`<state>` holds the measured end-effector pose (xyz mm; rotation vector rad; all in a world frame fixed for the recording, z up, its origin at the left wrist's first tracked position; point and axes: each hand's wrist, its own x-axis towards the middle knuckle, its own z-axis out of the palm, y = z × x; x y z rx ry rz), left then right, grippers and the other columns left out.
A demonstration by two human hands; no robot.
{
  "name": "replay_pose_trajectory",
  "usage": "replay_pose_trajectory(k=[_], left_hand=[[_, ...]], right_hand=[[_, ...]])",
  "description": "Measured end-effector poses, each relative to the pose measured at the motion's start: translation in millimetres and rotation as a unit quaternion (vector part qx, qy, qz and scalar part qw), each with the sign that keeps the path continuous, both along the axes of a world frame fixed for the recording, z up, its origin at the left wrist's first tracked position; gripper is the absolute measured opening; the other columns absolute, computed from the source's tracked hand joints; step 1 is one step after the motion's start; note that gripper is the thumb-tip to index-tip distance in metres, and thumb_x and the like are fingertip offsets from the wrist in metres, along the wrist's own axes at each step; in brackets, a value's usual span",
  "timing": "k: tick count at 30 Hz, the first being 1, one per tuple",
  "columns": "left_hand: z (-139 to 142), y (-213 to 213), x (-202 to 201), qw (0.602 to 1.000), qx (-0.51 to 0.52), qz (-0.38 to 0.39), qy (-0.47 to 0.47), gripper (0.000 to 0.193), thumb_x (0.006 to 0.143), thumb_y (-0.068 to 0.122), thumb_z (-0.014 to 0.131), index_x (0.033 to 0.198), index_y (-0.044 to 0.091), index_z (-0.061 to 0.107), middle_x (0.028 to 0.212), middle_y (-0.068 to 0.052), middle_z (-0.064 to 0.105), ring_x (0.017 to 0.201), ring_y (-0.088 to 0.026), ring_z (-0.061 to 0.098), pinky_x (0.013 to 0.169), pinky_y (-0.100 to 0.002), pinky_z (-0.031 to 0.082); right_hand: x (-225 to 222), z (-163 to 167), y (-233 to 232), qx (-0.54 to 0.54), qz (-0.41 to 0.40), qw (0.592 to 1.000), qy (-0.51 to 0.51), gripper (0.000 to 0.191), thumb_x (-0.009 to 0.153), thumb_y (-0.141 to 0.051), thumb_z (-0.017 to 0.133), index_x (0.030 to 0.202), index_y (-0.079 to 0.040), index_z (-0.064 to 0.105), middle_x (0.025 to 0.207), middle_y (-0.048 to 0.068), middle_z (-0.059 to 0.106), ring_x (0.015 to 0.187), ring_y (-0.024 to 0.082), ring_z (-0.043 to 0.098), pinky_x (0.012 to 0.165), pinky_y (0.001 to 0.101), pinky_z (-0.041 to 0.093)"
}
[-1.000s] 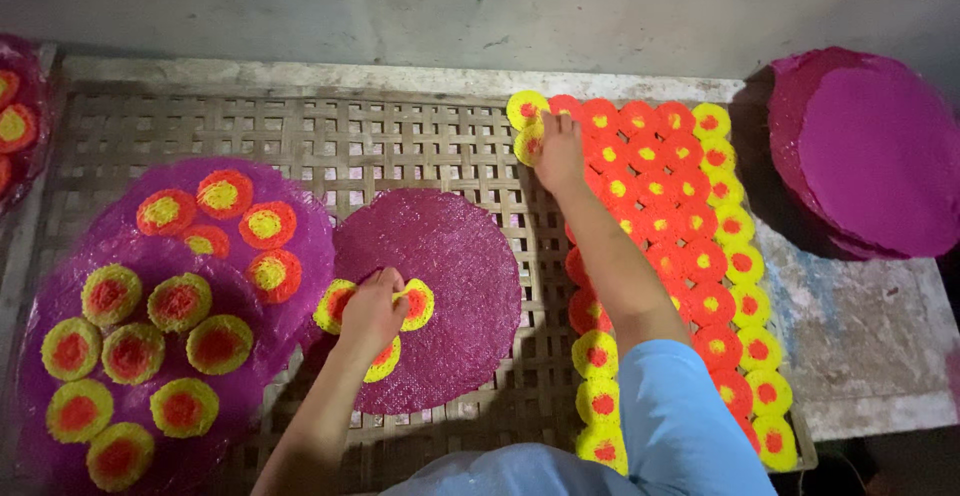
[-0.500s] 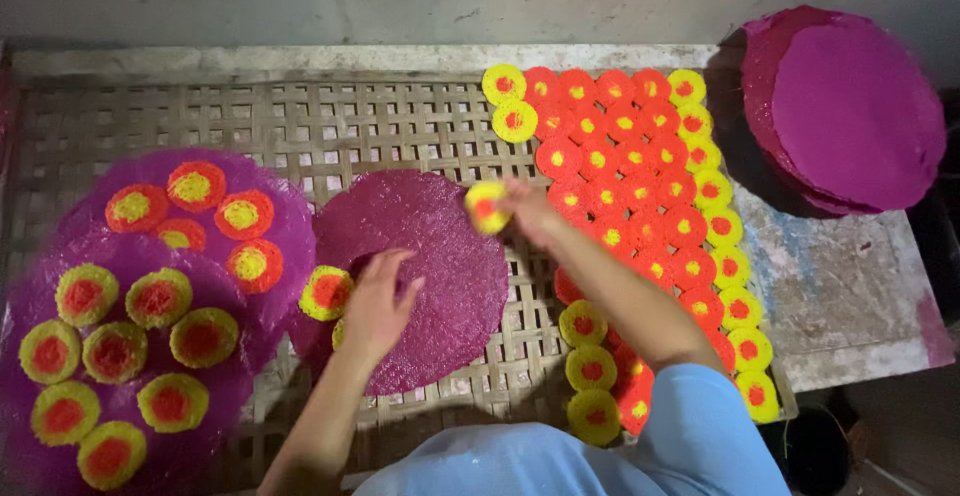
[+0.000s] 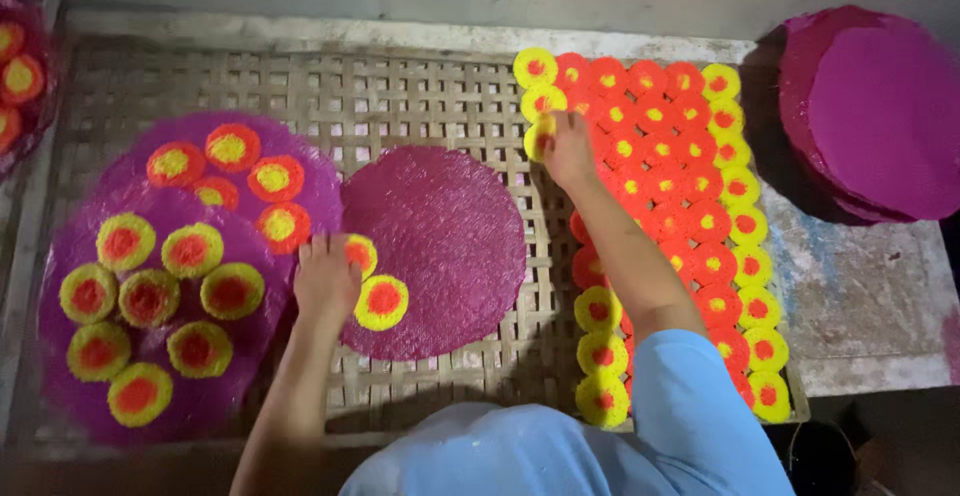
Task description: The person places orange and yellow flower-shaped paper cutouts onto round pink paper discs, arranging them in neat rows on woven bamboo trays. They pick cutouts one at a time, press them onto the sticky disc surface, and move finished discs aside while continuing with new ones.
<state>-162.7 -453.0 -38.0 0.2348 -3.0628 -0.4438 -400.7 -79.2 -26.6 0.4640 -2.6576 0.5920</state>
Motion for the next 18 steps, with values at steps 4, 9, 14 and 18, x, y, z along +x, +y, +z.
replay_pose_trajectory(k=[4,9,14,18], left_hand=[[3,-7,-17,0.996,-0.027,-0.065,0.055,0.034,0.077,0.015,0.071,0.109,0.009,0.062,0.117,-0.015,0.06,0.11,-0.037,0.056,0.091,-0.047,0.051],[22,-12,-14,0.995,0.025,-0.095,0.016,0.03,0.082,0.017,0.073,0.108,0.01,0.059,0.096,-0.011,0.068,0.101,-0.034,0.064,0.088,-0.051,0.049],[62,41,28,0.982,0.155,-0.109,0.015,0.041,0.08,0.024,0.077,0.114,0.012,0.059,0.096,-0.013,0.068,0.091,-0.035,0.068,0.078,-0.049,0.054],[70,74,60,0.974,0.199,-0.104,0.042,0.046,0.084,0.037,0.081,0.115,0.011,0.06,0.106,-0.01,0.07,0.099,-0.032,0.07,0.084,-0.046,0.055]], right_hand=[[34,-2,-29,-0.064,0.029,0.997,0.031,0.053,0.083,0.001,0.07,0.134,-0.003,0.055,0.132,0.026,0.054,0.123,0.043,0.048,0.105,0.0503,0.043],[137,-20,-101,-0.148,0.161,0.952,-0.212,0.03,0.092,-0.008,0.071,0.12,-0.012,0.064,0.111,0.01,0.07,0.108,0.026,0.067,0.101,0.0417,0.052],[218,-26,-141,-0.625,0.106,0.406,-0.658,0.043,0.102,-0.034,0.06,0.125,0.002,0.066,0.106,0.016,0.072,0.096,0.023,0.069,0.091,0.035,0.059],[202,-29,-111,-0.597,0.071,0.506,-0.618,0.035,0.092,-0.006,0.062,0.127,-0.002,0.063,0.115,0.013,0.072,0.106,0.022,0.071,0.098,0.035,0.061]])
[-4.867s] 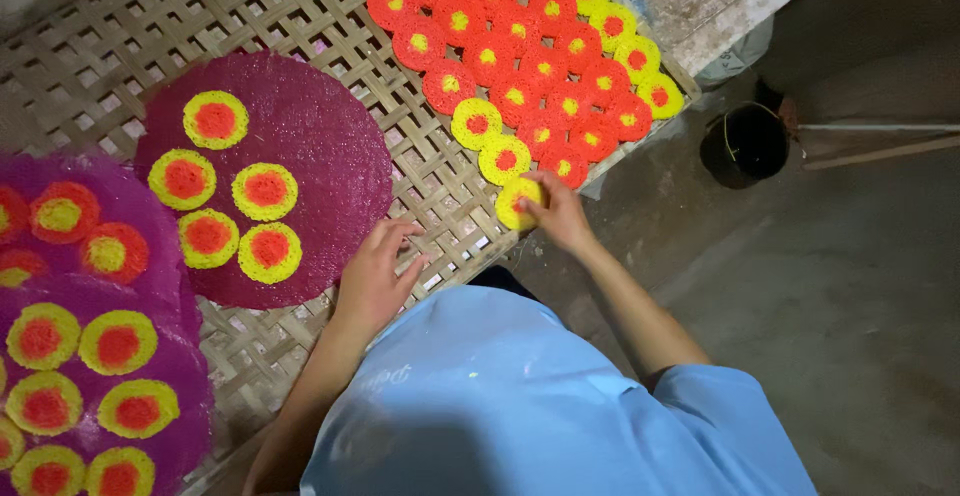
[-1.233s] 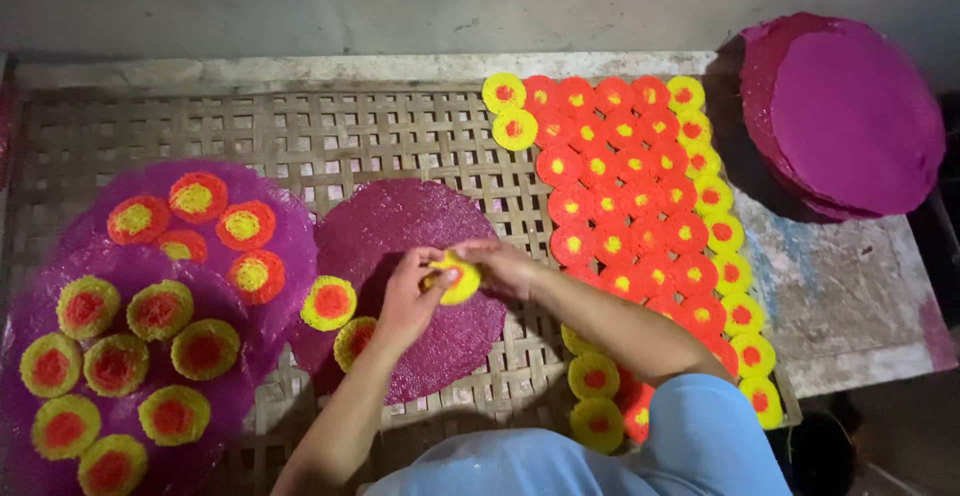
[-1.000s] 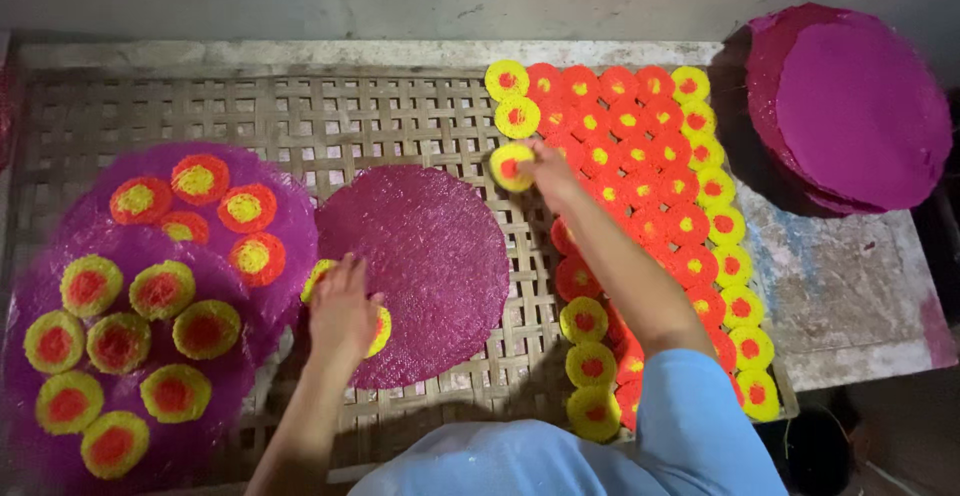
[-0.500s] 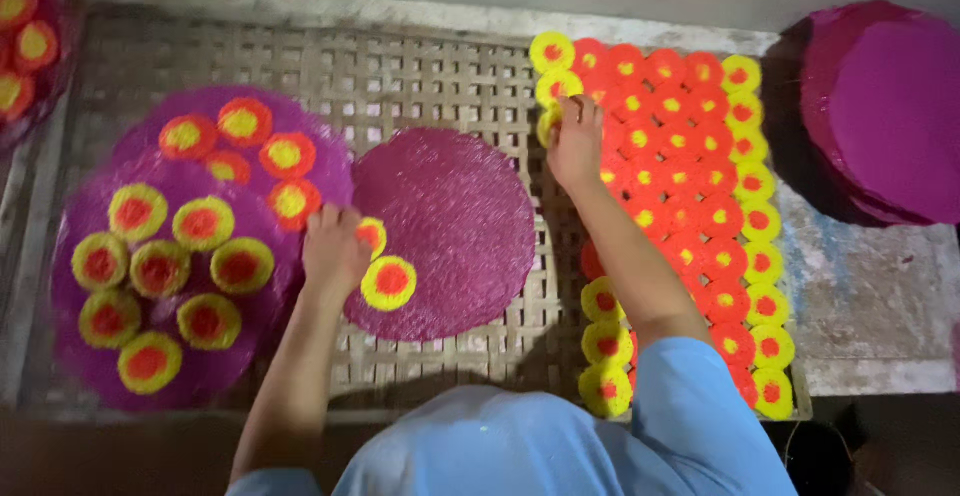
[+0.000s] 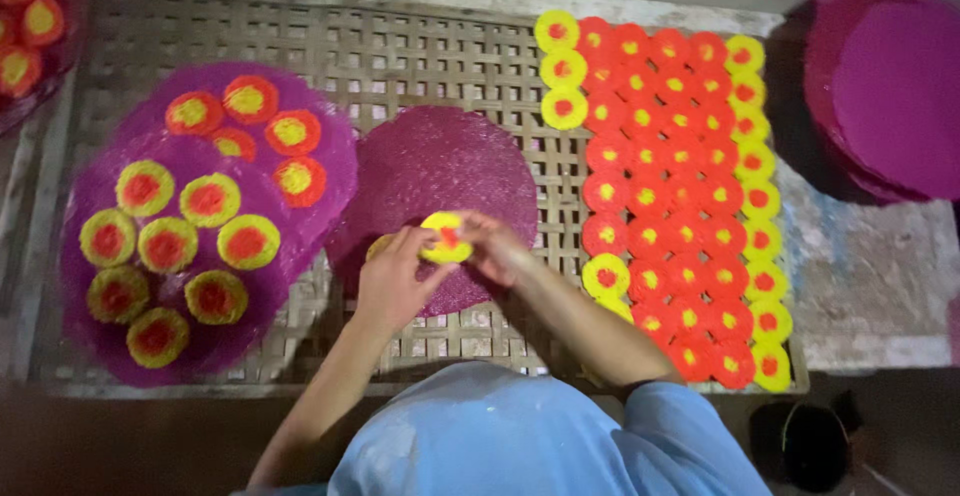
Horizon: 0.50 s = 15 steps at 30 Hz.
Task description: The person places orange and yellow flower-shaped paper cutouts onto round pink paper discs, arranging them in neat rows on woven bamboo trays. They pick cutouts one at a time, press them onto the sticky disc surface, and move finished discs aside while continuing with new ones.
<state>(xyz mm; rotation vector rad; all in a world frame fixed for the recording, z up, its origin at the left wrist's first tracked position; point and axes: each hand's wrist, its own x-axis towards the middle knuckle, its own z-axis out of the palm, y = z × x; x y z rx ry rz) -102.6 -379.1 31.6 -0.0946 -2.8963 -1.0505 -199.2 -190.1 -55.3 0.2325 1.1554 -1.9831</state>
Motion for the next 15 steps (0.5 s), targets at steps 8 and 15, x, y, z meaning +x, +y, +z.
replay_pose_trajectory(k=[8,15], left_hand=[[-63,-31,17,0.993,-0.107,0.044,0.021,0.058,0.083,0.022,0.073,0.136,0.003,0.056,0.141,-0.017,0.054,0.127,-0.038,0.051,0.102,-0.049,0.044],[-79,-47,9,0.988,-0.104,0.107,-0.045,0.044,0.085,0.023,0.077,0.121,0.005,0.061,0.113,-0.018,0.059,0.11,-0.039,0.056,0.096,-0.05,0.047]], right_hand=[[-118,3,109,0.166,-0.127,0.948,0.241,0.037,0.095,0.004,0.06,0.131,-0.005,0.065,0.117,0.008,0.07,0.107,0.02,0.068,0.098,0.0362,0.057],[-133,16,125,0.505,-0.09,0.692,0.508,0.046,0.082,0.004,0.066,0.127,-0.005,0.062,0.112,0.016,0.069,0.106,0.031,0.068,0.092,0.0408,0.054]])
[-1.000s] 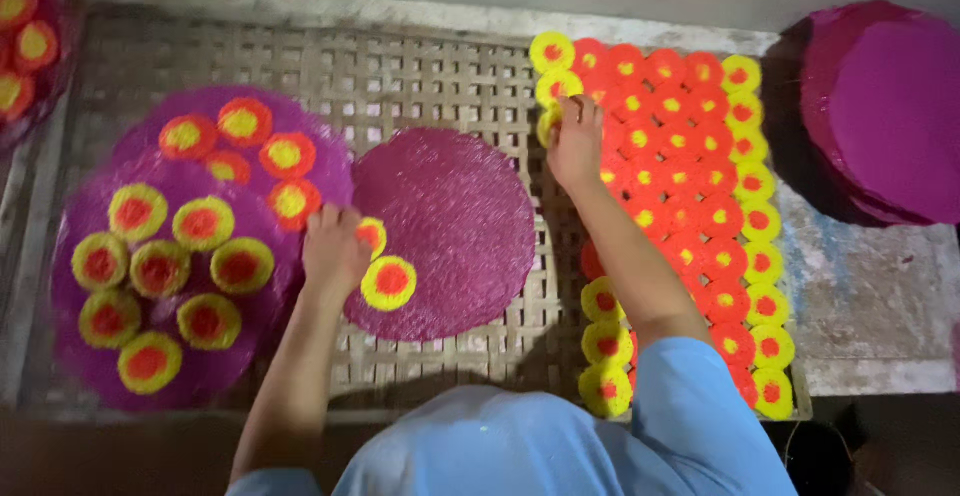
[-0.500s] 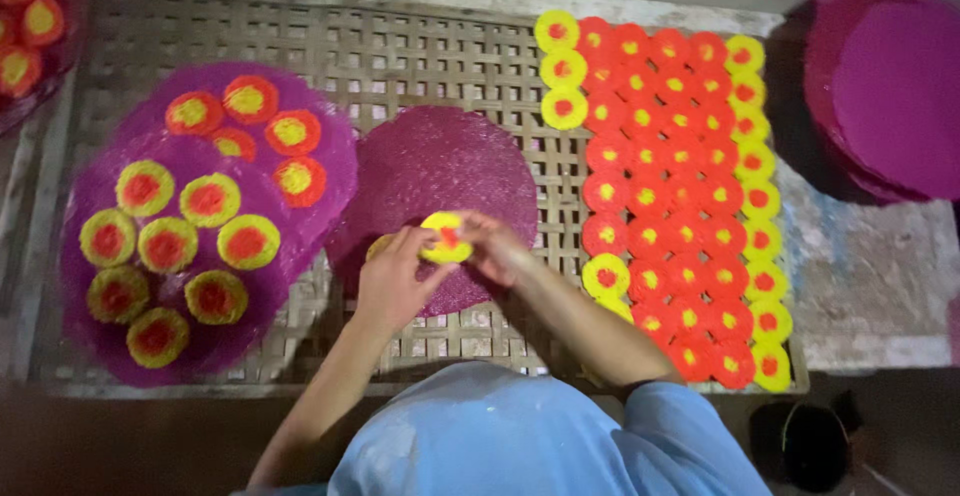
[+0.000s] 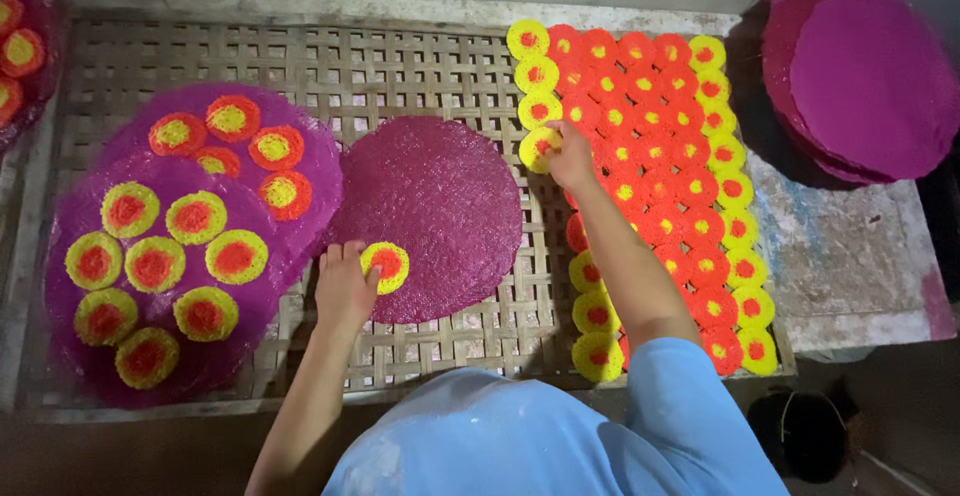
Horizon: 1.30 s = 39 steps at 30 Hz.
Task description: The person places orange and yellow flower-shaped paper cutouts onto round pink paper discs, arranging them in neat rows on woven bamboo trays. They pick cutouts one at a time, press them onto the sticky disc surface, and move finished discs aside while continuing with new ones.
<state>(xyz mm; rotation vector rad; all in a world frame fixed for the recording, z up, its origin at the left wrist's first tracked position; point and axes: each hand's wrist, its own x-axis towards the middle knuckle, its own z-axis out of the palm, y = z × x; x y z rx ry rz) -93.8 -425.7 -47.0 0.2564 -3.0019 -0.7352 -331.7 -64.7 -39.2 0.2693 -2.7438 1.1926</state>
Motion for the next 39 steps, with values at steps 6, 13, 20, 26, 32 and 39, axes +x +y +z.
replay_pose_trajectory(k=[6,13,20,26,32,39], left_hand=[[6,-1,-3,0.999,0.029,-0.025,0.031,0.025,0.082,0.016,0.076,0.101,0.008,0.061,0.106,-0.017,0.063,0.103,-0.039,0.061,0.089,-0.05,0.05],[40,56,-1,0.931,0.338,0.031,-0.137,0.021,0.091,0.012,0.068,0.108,0.008,0.057,0.101,-0.008,0.072,0.088,-0.02,0.077,0.07,-0.03,0.062],[47,104,9,0.937,0.32,-0.137,0.015,0.042,0.089,0.021,0.078,0.123,0.006,0.061,0.134,-0.011,0.06,0.118,-0.027,0.067,0.092,-0.039,0.061],[34,101,26,0.96,0.095,-0.264,0.018,0.072,0.071,0.027,0.083,0.134,0.005,0.056,0.146,-0.014,0.049,0.127,-0.04,0.045,0.103,-0.052,0.038],[0,86,31,0.947,0.164,-0.259,0.092,0.033,0.085,0.018,0.075,0.116,0.008,0.066,0.133,-0.012,0.06,0.125,-0.037,0.053,0.107,-0.047,0.044],[-4,81,39,0.939,0.228,-0.214,0.141,0.017,0.09,0.016,0.071,0.101,0.006,0.063,0.123,-0.012,0.065,0.116,-0.034,0.059,0.102,-0.045,0.047]], right_hand=[[6,8,-6,0.15,-0.041,0.981,0.118,0.054,0.078,0.005,0.065,0.131,-0.003,0.057,0.119,0.025,0.06,0.105,0.044,0.062,0.089,0.0494,0.053],[130,9,-65,-0.169,0.167,0.868,-0.435,0.042,0.107,-0.04,0.047,0.121,-0.006,0.067,0.098,0.009,0.074,0.089,0.028,0.069,0.081,0.0412,0.061],[142,-19,-38,-0.426,0.037,0.787,-0.445,0.036,0.096,-0.01,0.061,0.13,0.0,0.063,0.115,0.015,0.073,0.101,0.024,0.071,0.092,0.0391,0.057],[85,-23,6,-0.283,0.0,0.943,-0.173,0.042,0.093,0.0,0.06,0.135,-0.001,0.055,0.12,0.013,0.068,0.111,0.024,0.067,0.095,0.0363,0.054],[92,-12,3,0.083,-0.037,0.995,0.027,0.048,0.085,-0.002,0.07,0.131,-0.003,0.056,0.123,0.025,0.059,0.113,0.044,0.059,0.097,0.0488,0.051],[115,10,-7,0.233,-0.073,0.944,0.22,0.054,0.074,-0.008,0.072,0.125,0.004,0.06,0.119,0.026,0.058,0.109,0.046,0.057,0.092,0.0517,0.051]])
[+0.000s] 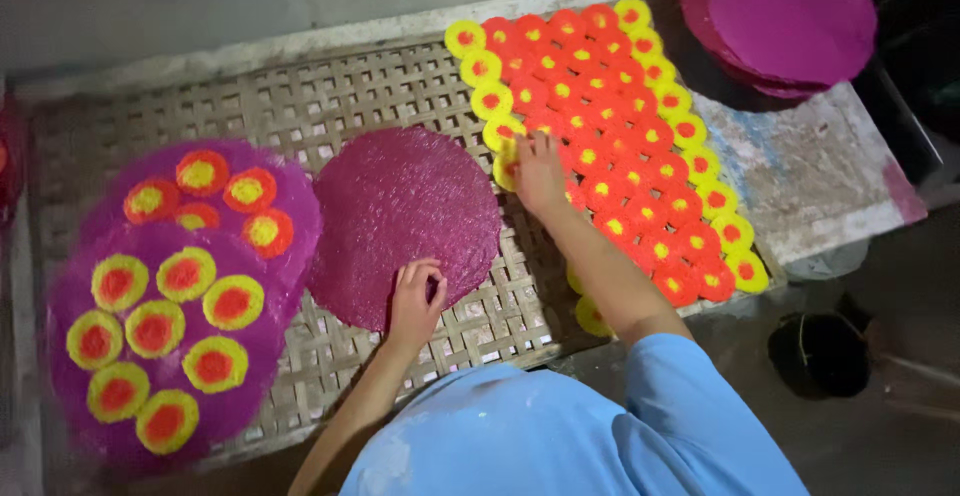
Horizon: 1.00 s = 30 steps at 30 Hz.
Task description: The person places orange and yellow flower-shaped paper cutouts onto round pink paper discs, arranging them in neat rows on woven bamboo trays. They pick cutouts one at a time, press them onto the sticky disc surface, and move finished discs aside while continuing with new ones.
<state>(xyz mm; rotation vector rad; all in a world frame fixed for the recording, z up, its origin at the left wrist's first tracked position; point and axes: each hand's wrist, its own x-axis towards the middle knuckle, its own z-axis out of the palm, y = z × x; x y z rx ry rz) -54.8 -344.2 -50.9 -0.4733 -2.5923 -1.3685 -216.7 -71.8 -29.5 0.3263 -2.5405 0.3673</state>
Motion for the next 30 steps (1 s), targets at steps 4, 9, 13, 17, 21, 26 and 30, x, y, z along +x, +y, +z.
replay_pose_trajectory(k=[4,9,13,17,21,26,30], left_hand=[[9,10,11,0.995,-0.08,-0.014,0.056,0.034,0.079,0.024,0.078,0.103,0.004,0.064,0.12,-0.018,0.062,0.112,-0.039,0.055,0.096,-0.049,0.043],[6,34,27,0.994,-0.088,0.054,0.035,0.019,0.092,0.019,0.068,0.106,0.006,0.065,0.123,-0.011,0.066,0.115,-0.034,0.059,0.097,-0.047,0.046],[15,87,41,0.998,0.019,0.067,0.006,0.019,0.101,0.018,0.061,0.115,0.004,0.061,0.133,-0.009,0.066,0.12,-0.032,0.062,0.104,-0.044,0.049],[44,169,57,0.997,0.041,0.034,0.062,0.042,0.093,0.02,0.066,0.127,-0.002,0.055,0.138,-0.022,0.053,0.128,-0.039,0.052,0.107,-0.046,0.041],[68,222,59,0.994,0.025,0.085,0.057,0.045,0.093,0.017,0.062,0.133,-0.002,0.054,0.138,-0.023,0.054,0.132,-0.039,0.049,0.113,-0.047,0.036],[74,228,58,0.978,-0.019,0.191,0.083,0.042,0.094,0.015,0.061,0.131,-0.003,0.053,0.134,-0.023,0.054,0.129,-0.039,0.05,0.115,-0.047,0.036],[68,211,70,0.954,-0.049,0.293,0.048,0.044,0.093,0.015,0.061,0.132,-0.004,0.053,0.13,-0.022,0.055,0.123,-0.04,0.051,0.11,-0.048,0.038]], right_hand=[[39,11,-21,0.014,-0.096,0.901,-0.422,0.058,0.11,-0.054,0.057,0.115,0.002,0.069,0.117,0.026,0.07,0.113,0.042,0.066,0.096,0.0524,0.052],[83,6,-31,-0.143,-0.021,0.92,-0.364,0.06,0.083,-0.049,0.077,0.117,0.0,0.065,0.115,0.023,0.069,0.11,0.039,0.066,0.095,0.0491,0.052],[66,-14,1,-0.336,0.08,0.891,-0.294,0.053,0.081,-0.029,0.072,0.124,0.001,0.062,0.116,0.023,0.07,0.11,0.037,0.067,0.094,0.0466,0.052],[8,-12,94,-0.411,0.166,0.864,-0.236,0.051,0.092,-0.025,0.062,0.135,0.001,0.054,0.13,0.021,0.062,0.122,0.036,0.061,0.104,0.0462,0.047],[-87,56,267,-0.274,0.052,0.96,-0.028,0.053,0.106,-0.03,0.054,0.147,0.001,0.043,0.148,0.021,0.051,0.137,0.037,0.052,0.117,0.0472,0.039],[-148,148,468,-0.798,0.118,0.579,0.117,0.044,0.105,-0.023,0.047,0.146,-0.01,0.039,0.148,0.005,0.047,0.116,0.015,0.059,0.099,0.0296,0.051],[-137,147,528,-0.638,-0.089,0.745,0.172,0.04,0.096,-0.001,0.056,0.136,-0.005,0.051,0.128,0.007,0.066,0.111,0.021,0.064,0.098,0.0369,0.053]])
